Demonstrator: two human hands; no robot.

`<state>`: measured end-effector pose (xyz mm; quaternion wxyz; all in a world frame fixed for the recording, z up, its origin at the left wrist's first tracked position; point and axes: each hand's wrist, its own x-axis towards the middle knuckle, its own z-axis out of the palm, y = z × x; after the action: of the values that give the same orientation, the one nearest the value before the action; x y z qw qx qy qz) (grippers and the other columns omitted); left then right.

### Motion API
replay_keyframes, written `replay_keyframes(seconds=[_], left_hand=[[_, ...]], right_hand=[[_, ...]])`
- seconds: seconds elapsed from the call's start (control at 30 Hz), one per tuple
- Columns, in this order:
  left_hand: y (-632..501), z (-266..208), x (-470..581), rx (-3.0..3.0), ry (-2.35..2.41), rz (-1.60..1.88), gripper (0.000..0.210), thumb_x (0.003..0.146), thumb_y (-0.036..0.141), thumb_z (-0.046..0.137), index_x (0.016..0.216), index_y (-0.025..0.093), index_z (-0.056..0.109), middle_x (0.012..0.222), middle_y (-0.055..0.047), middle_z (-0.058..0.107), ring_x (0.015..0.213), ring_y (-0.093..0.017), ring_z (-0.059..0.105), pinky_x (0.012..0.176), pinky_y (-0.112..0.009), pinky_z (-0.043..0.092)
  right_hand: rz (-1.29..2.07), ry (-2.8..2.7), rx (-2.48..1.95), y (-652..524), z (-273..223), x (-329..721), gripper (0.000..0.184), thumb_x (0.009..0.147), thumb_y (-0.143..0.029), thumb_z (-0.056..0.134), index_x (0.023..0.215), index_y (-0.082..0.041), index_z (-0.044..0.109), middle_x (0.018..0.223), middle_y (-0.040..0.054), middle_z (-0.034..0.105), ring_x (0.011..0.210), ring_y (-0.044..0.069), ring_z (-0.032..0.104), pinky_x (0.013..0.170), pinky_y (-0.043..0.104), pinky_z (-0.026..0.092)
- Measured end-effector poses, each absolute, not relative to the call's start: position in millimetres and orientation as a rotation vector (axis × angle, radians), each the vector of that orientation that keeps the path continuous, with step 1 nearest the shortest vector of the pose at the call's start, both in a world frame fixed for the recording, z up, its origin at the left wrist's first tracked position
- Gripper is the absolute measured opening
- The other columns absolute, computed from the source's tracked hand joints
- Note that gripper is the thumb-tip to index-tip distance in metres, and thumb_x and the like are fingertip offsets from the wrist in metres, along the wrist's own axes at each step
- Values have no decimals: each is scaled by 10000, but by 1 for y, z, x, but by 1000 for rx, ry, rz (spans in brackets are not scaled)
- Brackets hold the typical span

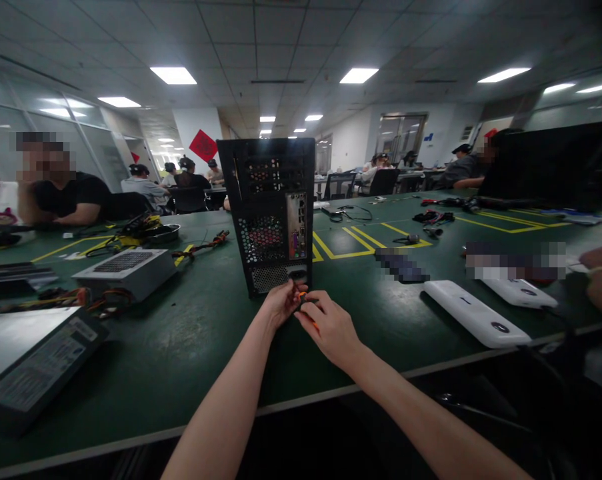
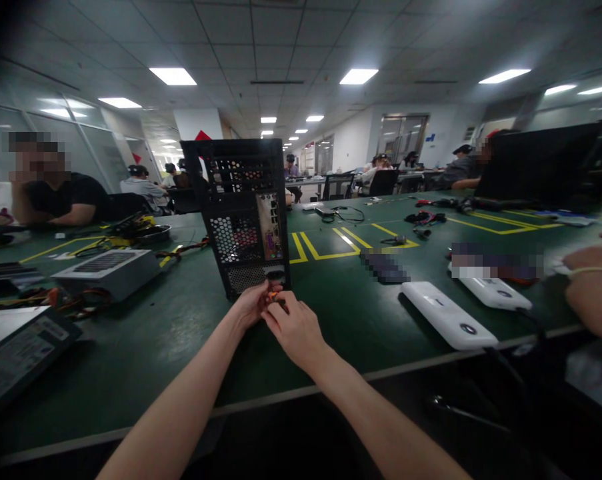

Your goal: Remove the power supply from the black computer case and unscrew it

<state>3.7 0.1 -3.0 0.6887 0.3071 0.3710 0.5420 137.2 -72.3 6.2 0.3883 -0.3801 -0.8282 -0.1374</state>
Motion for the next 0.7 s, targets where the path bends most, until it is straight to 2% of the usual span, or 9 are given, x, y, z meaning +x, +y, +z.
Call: replay_keyframes(seconds=[0.13,0.27,0.4,0.6,0.7], left_hand=[[0,-3,1,721,839,1241,157,773,74,463,852,95,597,793,-71,638,475,-40,499,430,-151,389],[1,-3,0,740,847,1246,162,758,63,467,843,87,602,721,-67,627,467,-42,489,428,-151,379],[0,-3,1,754,863,1245,158,739,51,476,816,78,612,641,-52,602,459,-44,480,431,-153,374],[-2,-3,3,777,869,1285,119,723,82,507,774,88,615,675,-54,617,455,-43,476,417,-149,357],[-2,-4,3,789,862,1299,120,721,71,502,761,88,615,654,-50,609,465,-42,479,426,-143,358]], right_hand=[[-336,-2171,-918,-74,5,136,160,784,-128,451,926,-163,516,1060,95,519,836,169,554,722,297,459],[-378,-2054,-964,-72,5,138,160,841,-172,423,976,-158,506,972,79,576,793,153,577,693,260,461],[-403,-1996,-1048,-71,6,140,149,868,-230,418,942,-181,538,911,55,587,738,127,586,645,226,449],[-456,-2226,-920,-75,6,138,154,819,-155,445,942,-170,536,1112,87,543,831,172,568,734,304,451],[-444,-2170,-912,-74,5,138,173,816,-126,430,958,-162,522,1112,82,558,852,172,571,743,305,453]])
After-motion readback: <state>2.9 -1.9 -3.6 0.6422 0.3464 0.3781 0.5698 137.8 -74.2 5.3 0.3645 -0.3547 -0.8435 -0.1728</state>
